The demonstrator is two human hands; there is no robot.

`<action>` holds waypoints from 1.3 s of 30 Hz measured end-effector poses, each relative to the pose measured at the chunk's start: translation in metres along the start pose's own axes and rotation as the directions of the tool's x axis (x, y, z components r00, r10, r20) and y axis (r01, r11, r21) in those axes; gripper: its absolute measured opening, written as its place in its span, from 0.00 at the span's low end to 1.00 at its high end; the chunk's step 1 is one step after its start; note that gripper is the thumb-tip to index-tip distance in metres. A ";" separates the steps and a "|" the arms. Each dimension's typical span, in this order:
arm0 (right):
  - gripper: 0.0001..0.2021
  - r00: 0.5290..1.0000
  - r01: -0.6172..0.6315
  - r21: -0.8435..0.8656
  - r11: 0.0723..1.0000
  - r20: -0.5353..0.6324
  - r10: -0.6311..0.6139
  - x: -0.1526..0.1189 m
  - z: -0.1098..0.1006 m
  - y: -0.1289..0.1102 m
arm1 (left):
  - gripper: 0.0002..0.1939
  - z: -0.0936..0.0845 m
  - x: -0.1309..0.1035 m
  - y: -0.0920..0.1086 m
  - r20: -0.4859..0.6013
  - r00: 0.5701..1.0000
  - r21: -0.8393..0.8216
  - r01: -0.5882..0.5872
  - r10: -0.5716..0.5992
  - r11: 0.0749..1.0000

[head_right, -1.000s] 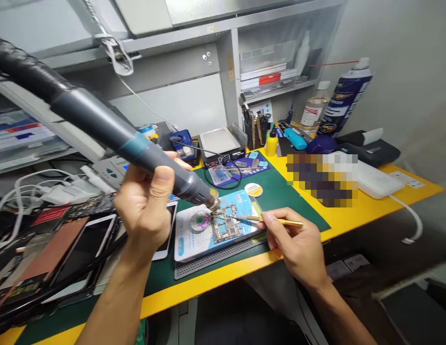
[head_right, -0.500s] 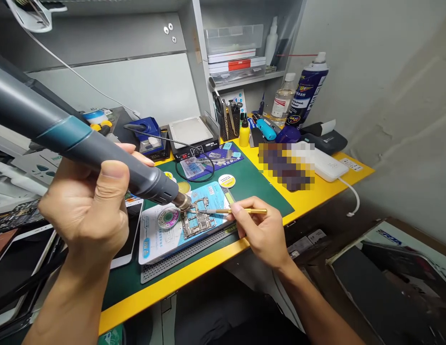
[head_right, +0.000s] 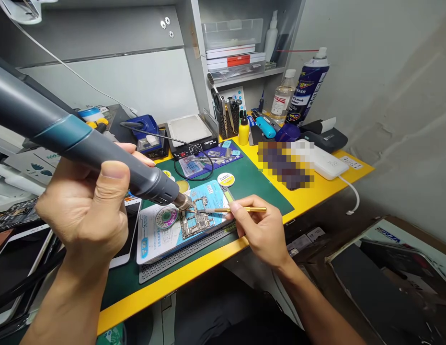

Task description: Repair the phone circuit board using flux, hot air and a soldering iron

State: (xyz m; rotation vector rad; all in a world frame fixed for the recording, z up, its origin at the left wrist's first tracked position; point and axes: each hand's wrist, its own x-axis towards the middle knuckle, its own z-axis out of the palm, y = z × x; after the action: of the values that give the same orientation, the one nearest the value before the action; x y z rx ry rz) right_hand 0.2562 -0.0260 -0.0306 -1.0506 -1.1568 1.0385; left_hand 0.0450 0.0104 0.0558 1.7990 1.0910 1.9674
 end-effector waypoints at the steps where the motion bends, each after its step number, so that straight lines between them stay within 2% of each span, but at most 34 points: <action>1: 0.10 1.000 -0.001 0.001 1.000 0.000 0.001 0.000 0.000 0.000 | 0.12 0.000 0.000 0.000 0.000 1.000 0.000 0.001 -0.001 1.000; 18: 0.11 1.000 0.002 -0.050 0.999 -0.019 -0.003 -0.001 0.003 -0.004 | 0.12 0.000 -0.001 -0.001 0.014 1.000 0.029 -0.005 0.005 1.000; 26: 0.09 0.998 0.055 -0.076 0.996 0.041 -0.052 -0.005 -0.003 -0.001 | 0.14 -0.001 -0.002 -0.003 -0.009 1.000 -0.015 0.011 -0.011 1.000; 34: 0.08 0.998 0.066 -0.112 0.992 0.015 -0.064 -0.004 0.001 -0.003 | 0.14 -0.002 -0.002 -0.003 -0.007 1.000 0.009 0.022 -0.022 1.000; 39: 0.06 0.993 0.112 -0.113 0.987 0.038 -0.108 -0.004 0.000 -0.002 | 0.14 -0.005 0.000 -0.005 -0.007 1.000 0.029 0.000 0.000 1.000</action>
State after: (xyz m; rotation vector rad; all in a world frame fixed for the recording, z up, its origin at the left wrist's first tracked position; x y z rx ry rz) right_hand 0.2565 -0.0301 -0.0291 -1.0507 -1.2990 0.9134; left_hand 0.0391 0.0123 0.0524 1.8082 1.1278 1.9690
